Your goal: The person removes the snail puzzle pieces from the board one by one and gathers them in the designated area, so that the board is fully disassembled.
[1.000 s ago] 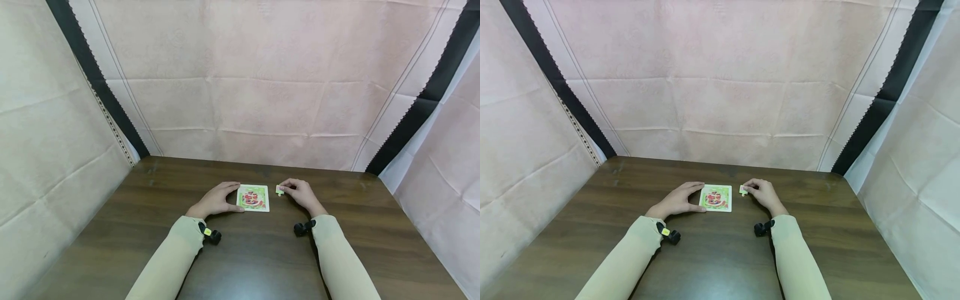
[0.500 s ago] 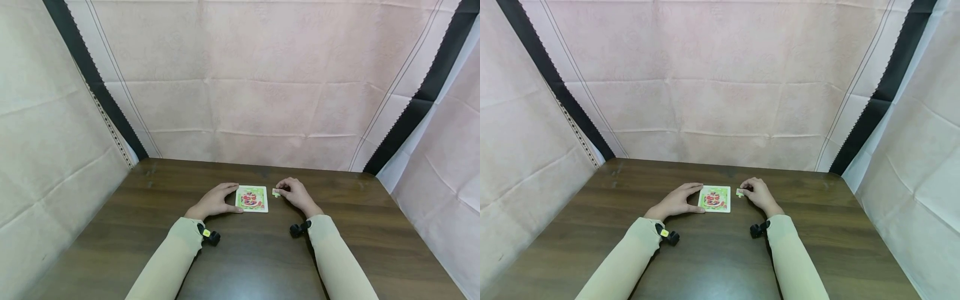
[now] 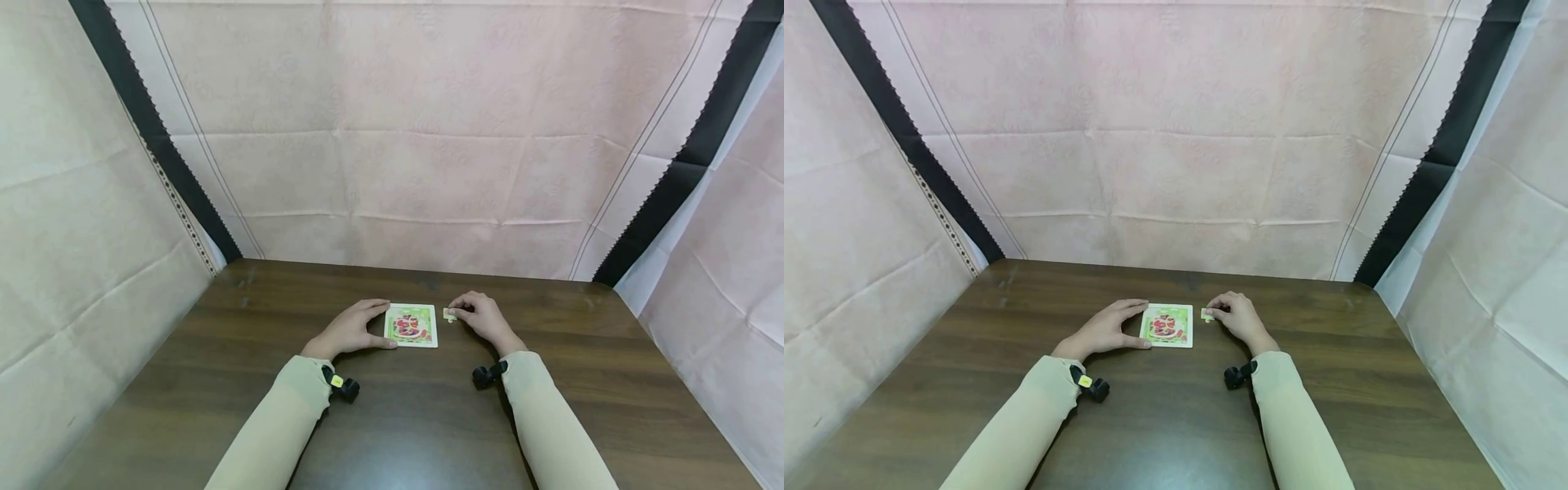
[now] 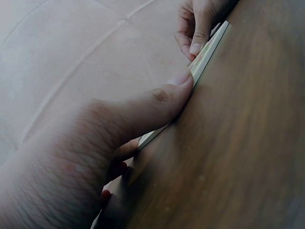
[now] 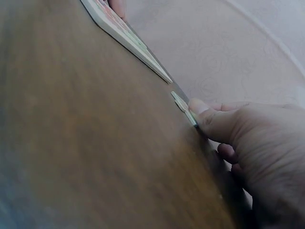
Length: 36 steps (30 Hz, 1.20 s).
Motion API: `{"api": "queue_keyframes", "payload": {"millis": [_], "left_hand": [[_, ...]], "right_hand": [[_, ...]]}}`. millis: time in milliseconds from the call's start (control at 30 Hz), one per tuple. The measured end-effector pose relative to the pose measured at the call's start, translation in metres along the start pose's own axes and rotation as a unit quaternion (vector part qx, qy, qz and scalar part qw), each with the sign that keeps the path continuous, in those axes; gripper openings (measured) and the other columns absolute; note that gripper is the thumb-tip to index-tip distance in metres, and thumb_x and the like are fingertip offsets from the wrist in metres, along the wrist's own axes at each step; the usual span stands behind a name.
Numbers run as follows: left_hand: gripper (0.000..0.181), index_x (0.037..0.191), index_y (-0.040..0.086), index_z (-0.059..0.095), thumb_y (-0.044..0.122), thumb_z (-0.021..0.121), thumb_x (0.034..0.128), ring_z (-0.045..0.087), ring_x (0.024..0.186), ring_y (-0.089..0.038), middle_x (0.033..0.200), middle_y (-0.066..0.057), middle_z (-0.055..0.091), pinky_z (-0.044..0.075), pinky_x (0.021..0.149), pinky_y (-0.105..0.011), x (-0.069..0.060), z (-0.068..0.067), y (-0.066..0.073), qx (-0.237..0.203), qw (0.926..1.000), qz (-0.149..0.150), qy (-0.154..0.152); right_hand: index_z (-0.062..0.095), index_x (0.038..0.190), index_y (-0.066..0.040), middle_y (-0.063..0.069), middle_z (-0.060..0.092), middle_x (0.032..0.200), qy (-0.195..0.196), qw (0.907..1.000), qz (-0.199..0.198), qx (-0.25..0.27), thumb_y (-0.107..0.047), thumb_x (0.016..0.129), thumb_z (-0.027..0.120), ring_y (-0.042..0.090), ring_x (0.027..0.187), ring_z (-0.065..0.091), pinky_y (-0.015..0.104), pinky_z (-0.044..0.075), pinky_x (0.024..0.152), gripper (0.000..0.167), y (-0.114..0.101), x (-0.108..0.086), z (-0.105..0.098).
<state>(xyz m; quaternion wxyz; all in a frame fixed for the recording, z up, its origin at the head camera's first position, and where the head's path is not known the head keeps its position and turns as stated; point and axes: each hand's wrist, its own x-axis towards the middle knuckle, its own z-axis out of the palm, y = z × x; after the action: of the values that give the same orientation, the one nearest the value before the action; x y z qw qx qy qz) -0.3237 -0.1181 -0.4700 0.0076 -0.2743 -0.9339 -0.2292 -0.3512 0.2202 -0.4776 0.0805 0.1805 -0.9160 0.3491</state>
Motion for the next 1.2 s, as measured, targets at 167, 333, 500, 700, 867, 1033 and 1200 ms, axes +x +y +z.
{"api": "queue_keyframes", "payload": {"millis": [167,333,500,700,867,1033,1200], "left_hand": [[0.108,0.156,0.02,0.04,0.082,0.067,0.0723,0.031,0.146,-0.019,0.158,0.007,0.037,0.033,0.115,-0.044,-0.0013,0.0016,-0.0006,0.004,1.0,-0.001,0.0],[0.109,0.156,0.02,0.04,0.084,0.066,0.0715,0.031,0.146,-0.017,0.158,0.007,0.037,0.032,0.115,-0.042,-0.0006,0.0016,-0.0011,0.01,0.9999,-0.003,0.001],[0.11,0.156,0.019,0.039,0.084,0.065,0.0716,0.031,0.146,-0.017,0.158,0.007,0.037,0.032,0.115,-0.042,-0.0005,0.002,-0.002,0.013,0.9999,-0.002,0.0],[0.11,0.156,0.019,0.04,0.084,0.066,0.0715,0.031,0.146,-0.018,0.158,0.006,0.038,0.032,0.115,-0.043,0.0001,0.0018,-0.0026,0.012,0.9999,0.0,0.002],[0.109,0.155,0.02,0.041,0.084,0.066,0.0708,0.032,0.145,-0.016,0.157,0.008,0.039,0.032,0.115,-0.041,0.0016,0.0015,-0.0023,0.015,0.9999,-0.001,0.002],[0.108,0.156,0.02,0.041,0.083,0.067,0.071,0.032,0.145,-0.015,0.157,0.009,0.039,0.032,0.115,-0.04,0.0021,0.0021,-0.0025,0.02,0.9998,-0.004,0.001],[0.108,0.156,0.02,0.041,0.082,0.068,0.0717,0.032,0.146,-0.017,0.158,0.007,0.038,0.032,0.115,-0.042,0.0006,0.0018,-0.0025,0.016,0.9999,-0.005,-0.001]], "right_hand": [[0.078,0.099,-0.021,-0.003,0.065,0.096,0.008,0.9999,-0.01,-0.002,-0.027,0.095,0.073,0.02,0.086,0.054,0.04,0.045,0.076,0.009,-0.0011,-0.0009,0.0012],[0.077,0.1,-0.021,-0.003,0.065,0.098,0.009,0.9999,-0.011,-0.006,-0.027,0.096,0.072,0.02,0.087,0.054,0.04,0.045,0.077,0.009,-0.0013,0.0,0.0009],[0.077,0.101,-0.021,-0.002,0.065,0.1,0.004,0.9999,-0.005,-0.008,-0.027,0.096,0.071,0.02,0.088,0.054,0.039,0.044,0.078,0.01,0.0002,0.0004,0.0021],[0.077,0.1,-0.021,-0.003,0.065,0.099,0.007,1.0,-0.001,-0.005,-0.027,0.096,0.072,0.02,0.088,0.054,0.04,0.044,0.078,0.009,-0.0003,0.0002,0.0018],[0.078,0.099,-0.02,-0.003,0.067,0.098,0.016,0.9997,-0.015,-0.008,-0.027,0.095,0.073,0.02,0.088,0.055,0.04,0.045,0.078,0.009,-0.0007,0.0005,0.0011],[0.078,0.099,-0.021,-0.003,0.067,0.098,0.017,0.9997,-0.014,-0.009,-0.028,0.095,0.072,0.019,0.088,0.055,0.04,0.045,0.079,0.01,-0.0007,0.0005,0.0013],[0.077,0.101,-0.022,-0.003,0.066,0.1,0.022,0.9997,-0.012,-0.002,-0.031,0.097,0.07,0.019,0.09,0.055,0.039,0.045,0.08,0.012,0.0003,-0.0001,0.0025]]}}
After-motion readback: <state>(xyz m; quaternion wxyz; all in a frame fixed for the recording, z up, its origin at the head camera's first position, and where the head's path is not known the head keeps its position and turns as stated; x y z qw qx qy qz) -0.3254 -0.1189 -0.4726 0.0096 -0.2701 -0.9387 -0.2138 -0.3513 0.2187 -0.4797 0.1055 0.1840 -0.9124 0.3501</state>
